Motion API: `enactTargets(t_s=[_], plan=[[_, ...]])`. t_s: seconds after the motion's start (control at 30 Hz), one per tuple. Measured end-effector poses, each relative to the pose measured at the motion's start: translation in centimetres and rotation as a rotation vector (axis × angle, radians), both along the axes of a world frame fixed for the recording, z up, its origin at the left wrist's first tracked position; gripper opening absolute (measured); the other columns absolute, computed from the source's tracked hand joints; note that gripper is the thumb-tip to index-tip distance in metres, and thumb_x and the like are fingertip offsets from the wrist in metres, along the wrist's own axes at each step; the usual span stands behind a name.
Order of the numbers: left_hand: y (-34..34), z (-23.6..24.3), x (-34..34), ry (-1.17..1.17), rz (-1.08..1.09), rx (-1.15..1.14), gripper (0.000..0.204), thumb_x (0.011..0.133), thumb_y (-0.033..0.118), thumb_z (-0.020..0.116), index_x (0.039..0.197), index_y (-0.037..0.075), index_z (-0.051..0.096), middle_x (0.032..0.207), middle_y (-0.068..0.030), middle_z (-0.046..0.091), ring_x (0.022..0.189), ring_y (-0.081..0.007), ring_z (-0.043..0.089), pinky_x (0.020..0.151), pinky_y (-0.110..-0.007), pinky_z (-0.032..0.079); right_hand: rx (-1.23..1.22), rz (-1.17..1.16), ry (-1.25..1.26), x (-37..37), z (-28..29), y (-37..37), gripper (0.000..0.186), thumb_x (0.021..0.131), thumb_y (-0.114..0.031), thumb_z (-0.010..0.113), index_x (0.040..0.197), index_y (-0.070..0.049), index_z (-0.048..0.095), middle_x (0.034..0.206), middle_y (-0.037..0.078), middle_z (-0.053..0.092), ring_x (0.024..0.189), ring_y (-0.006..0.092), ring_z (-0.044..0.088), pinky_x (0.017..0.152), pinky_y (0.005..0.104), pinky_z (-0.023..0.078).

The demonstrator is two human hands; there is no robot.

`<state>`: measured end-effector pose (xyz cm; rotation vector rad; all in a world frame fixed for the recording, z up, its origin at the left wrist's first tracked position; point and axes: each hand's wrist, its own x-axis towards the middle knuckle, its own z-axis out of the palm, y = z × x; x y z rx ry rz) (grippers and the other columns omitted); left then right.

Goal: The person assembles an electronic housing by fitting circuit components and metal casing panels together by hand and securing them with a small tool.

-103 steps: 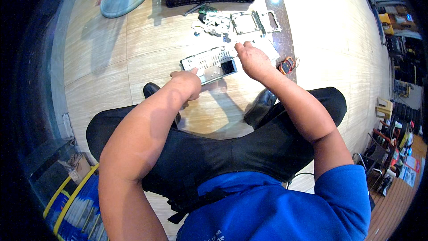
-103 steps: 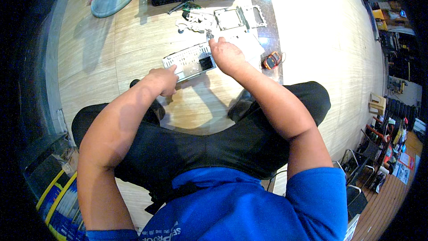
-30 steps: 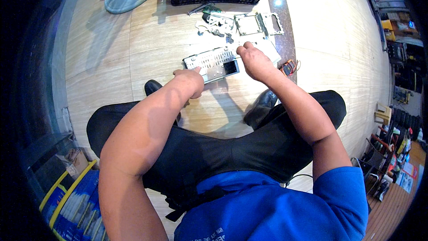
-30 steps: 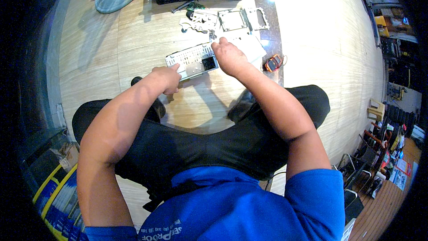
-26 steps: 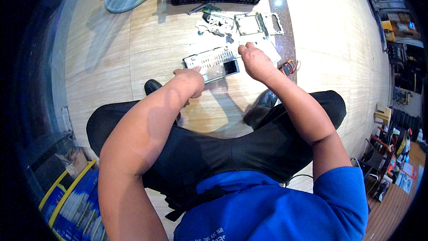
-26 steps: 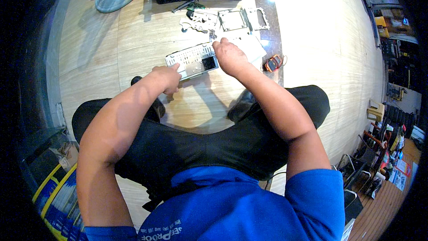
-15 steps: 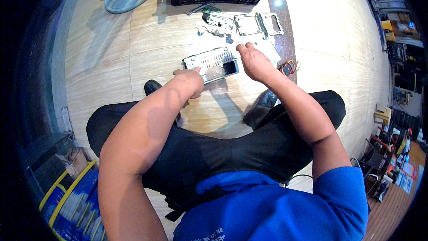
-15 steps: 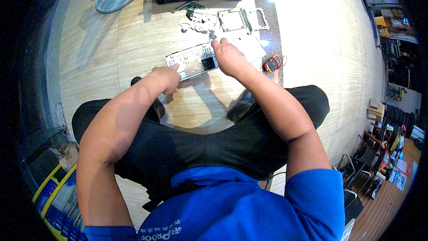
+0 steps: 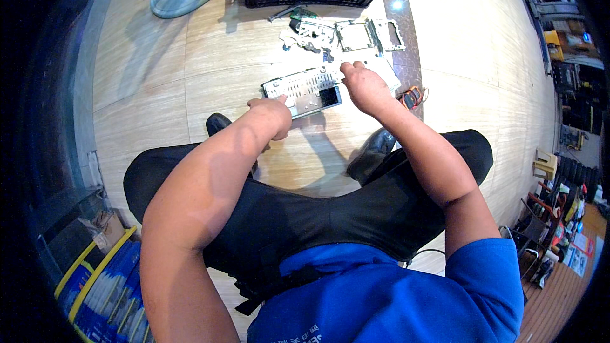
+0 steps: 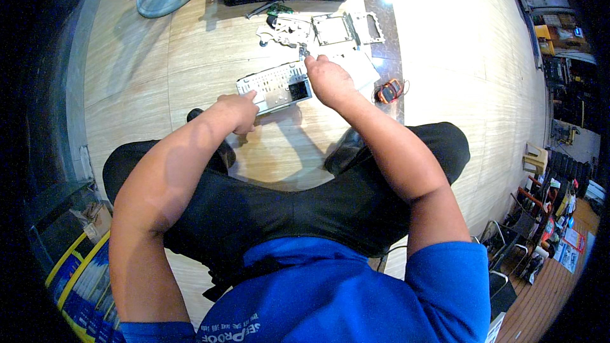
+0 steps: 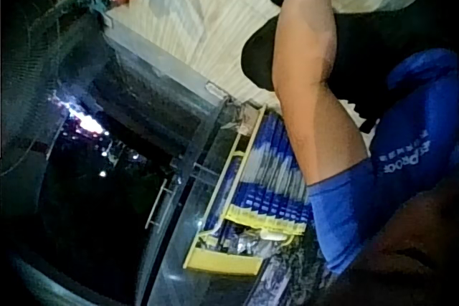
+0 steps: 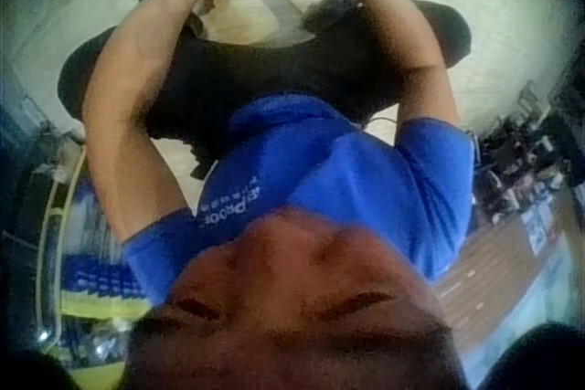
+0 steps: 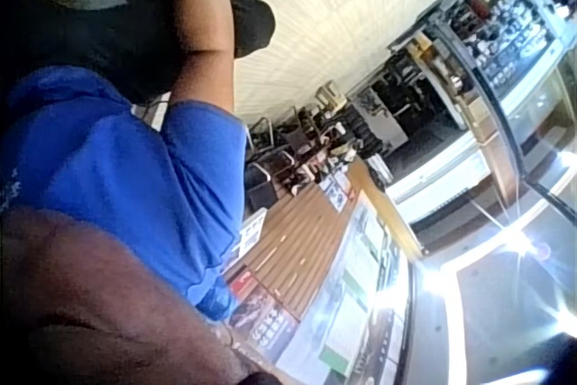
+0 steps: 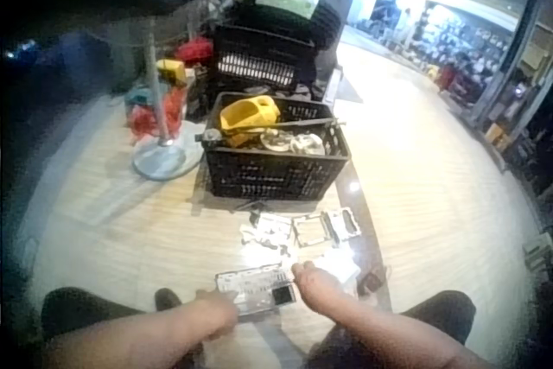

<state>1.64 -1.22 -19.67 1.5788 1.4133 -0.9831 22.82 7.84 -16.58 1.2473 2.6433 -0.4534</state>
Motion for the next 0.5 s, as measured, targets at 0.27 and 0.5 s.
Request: enactTargets(t_s=[0.27,0.5], plan=[[-0.07,-0.13,0.07,0.005,0.025,0.013,0.108,0.081,0.015,0.074,0.167,0.008,0.010,0.149,-0.0132,0.058,0.134,-0.0291,0.059,0.116,-0.057,0.037,0.011,0.078,0.047,0.11,0.02,-0.25,0.021,0.091,0.001,0.054,0.112,0.001,0.057,0.107,0.026,0.063,0.094,0.0422,0.071,0.080,0.0487,0.060],[0.05,-0.10,-0.06,-0.006,0.023,-0.010,0.107,0.081,0.015,0.075,0.167,0.009,0.012,0.153,-0.0113,0.055,0.135,-0.0285,0.058,0.116,-0.058,0.037,0.038,0.058,-0.005,0.00,-0.06,-0.04,0.019,0.091,0.001,0.055,0.109,0.001,0.058,0.106,0.026,0.064,0.091,0.0408,0.072,0.078,0.0465,0.061]])
